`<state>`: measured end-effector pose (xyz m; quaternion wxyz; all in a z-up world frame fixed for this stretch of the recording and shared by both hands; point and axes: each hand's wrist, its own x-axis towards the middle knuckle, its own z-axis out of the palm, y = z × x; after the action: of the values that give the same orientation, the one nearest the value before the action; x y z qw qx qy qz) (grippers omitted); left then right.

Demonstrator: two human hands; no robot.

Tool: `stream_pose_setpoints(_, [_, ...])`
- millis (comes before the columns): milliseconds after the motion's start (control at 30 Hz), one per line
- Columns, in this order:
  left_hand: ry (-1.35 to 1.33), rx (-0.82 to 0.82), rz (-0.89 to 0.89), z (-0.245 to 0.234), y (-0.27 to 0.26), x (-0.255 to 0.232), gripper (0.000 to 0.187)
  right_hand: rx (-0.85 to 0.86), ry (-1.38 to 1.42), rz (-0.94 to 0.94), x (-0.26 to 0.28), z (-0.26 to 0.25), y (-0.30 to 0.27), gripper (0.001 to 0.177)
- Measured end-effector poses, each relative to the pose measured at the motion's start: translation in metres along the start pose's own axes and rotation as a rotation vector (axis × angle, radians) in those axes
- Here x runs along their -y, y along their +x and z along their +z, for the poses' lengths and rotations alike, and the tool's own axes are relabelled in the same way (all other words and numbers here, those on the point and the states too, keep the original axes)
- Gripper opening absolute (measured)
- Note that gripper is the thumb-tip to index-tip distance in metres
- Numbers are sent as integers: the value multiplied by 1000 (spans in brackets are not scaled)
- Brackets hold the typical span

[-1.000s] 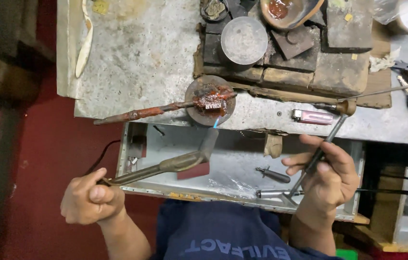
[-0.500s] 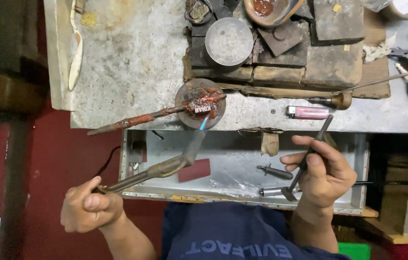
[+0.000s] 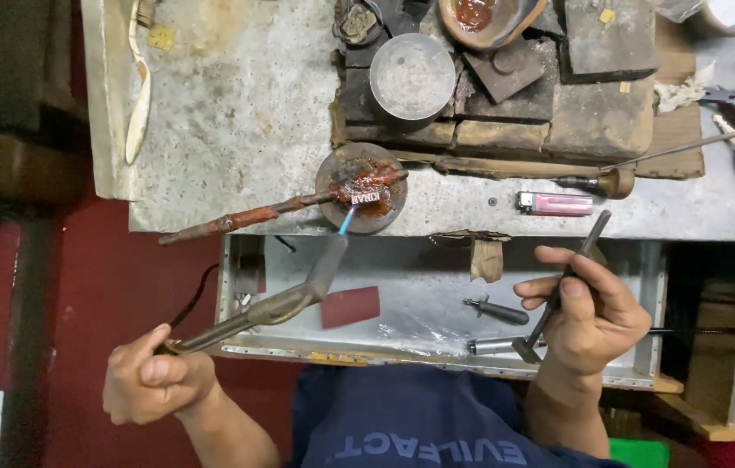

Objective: Heating a small metal jewelry component with a blowtorch while manipulating it with a metal rod on a workbench.

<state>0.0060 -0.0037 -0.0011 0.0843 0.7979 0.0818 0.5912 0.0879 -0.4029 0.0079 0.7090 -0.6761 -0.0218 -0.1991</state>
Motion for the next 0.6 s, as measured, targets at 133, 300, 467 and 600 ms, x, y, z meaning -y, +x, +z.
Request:
stream_pose_setpoints(133, [10, -12, 6, 1, -9, 5, 59, 35, 5, -25, -1, 2, -1, 24])
stream_pose_setpoints(300, [-38, 35, -28, 4, -5, -6, 58, 73, 10, -53, 3, 6, -2, 25])
stream_pose_setpoints(467, [15, 21, 3, -4, -7, 9, 59, 39, -42, -50, 2, 3, -2, 25])
stream_pose_setpoints(600, [-9, 12, -13, -2, -7, 7, 58, 66, -24, -23, 2, 5, -2, 26])
